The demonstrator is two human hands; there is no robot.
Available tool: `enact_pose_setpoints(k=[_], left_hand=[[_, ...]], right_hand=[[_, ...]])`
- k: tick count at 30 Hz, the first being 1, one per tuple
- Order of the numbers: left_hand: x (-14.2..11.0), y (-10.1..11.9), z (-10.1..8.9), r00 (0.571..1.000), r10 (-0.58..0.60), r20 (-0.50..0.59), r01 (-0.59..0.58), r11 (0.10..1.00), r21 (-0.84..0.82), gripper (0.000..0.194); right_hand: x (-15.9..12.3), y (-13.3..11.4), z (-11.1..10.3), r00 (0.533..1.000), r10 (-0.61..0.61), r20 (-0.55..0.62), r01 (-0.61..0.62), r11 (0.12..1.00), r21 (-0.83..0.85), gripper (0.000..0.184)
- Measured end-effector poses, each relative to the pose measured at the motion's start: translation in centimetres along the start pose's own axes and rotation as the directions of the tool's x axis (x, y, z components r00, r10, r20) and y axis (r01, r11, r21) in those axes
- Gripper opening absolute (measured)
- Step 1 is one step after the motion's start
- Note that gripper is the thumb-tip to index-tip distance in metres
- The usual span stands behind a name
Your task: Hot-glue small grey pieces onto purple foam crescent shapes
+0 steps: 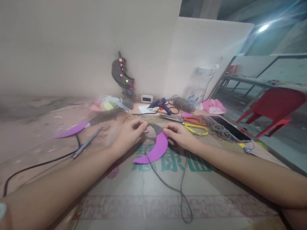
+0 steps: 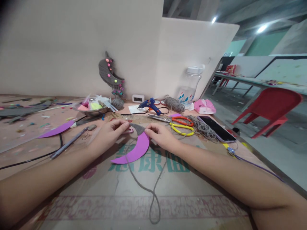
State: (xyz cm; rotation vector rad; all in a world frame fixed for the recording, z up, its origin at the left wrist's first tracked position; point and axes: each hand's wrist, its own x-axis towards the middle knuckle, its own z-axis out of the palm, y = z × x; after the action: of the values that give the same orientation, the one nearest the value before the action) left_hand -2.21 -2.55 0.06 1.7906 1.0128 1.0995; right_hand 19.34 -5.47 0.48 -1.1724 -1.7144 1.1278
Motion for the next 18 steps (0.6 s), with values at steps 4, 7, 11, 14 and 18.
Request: enact_pose_setpoints(k=[4, 7, 11, 14, 18], left_hand=[[-0.1, 0.4, 0.0, 1.0, 0.018, -0.008, -0.017, 0.999, 0.039, 0.029], [-0.3, 0.8, 0.1, 0.998, 0.068, 0.004, -0.068, 0.991, 0.115, 0.03], [-0.4, 1.2, 0.2, 0.988, 0.137, 0.076, -0.15, 0.967, 0.204, 0.029], [-0.4, 1.1, 0.2, 0.986, 0.137, 0.097, -0.155, 0.967, 0.205, 0.029], [-0.4, 1.0, 0.3, 0.987, 0.127, 0.099, -0.145, 0.965, 0.217, 0.029]], right_hand=[[0.0, -0.2, -0.1, 0.997, -0.06, -0.052, 0.058, 0.998, -0.036, 0.033], [-0.1, -0.8, -0.1, 0.998, -0.045, -0.042, 0.041, 0.995, -0.091, 0.025], [-0.3, -1.3, 0.1, 0.998, -0.058, -0.016, 0.054, 0.983, -0.176, 0.022], [-0.4, -1.2, 0.0, 0.999, -0.045, 0.0, 0.044, 0.985, -0.17, 0.027], [-0.3, -0.9, -0.1, 0.998, -0.027, 0.062, 0.036, 0.987, -0.154, 0.034]])
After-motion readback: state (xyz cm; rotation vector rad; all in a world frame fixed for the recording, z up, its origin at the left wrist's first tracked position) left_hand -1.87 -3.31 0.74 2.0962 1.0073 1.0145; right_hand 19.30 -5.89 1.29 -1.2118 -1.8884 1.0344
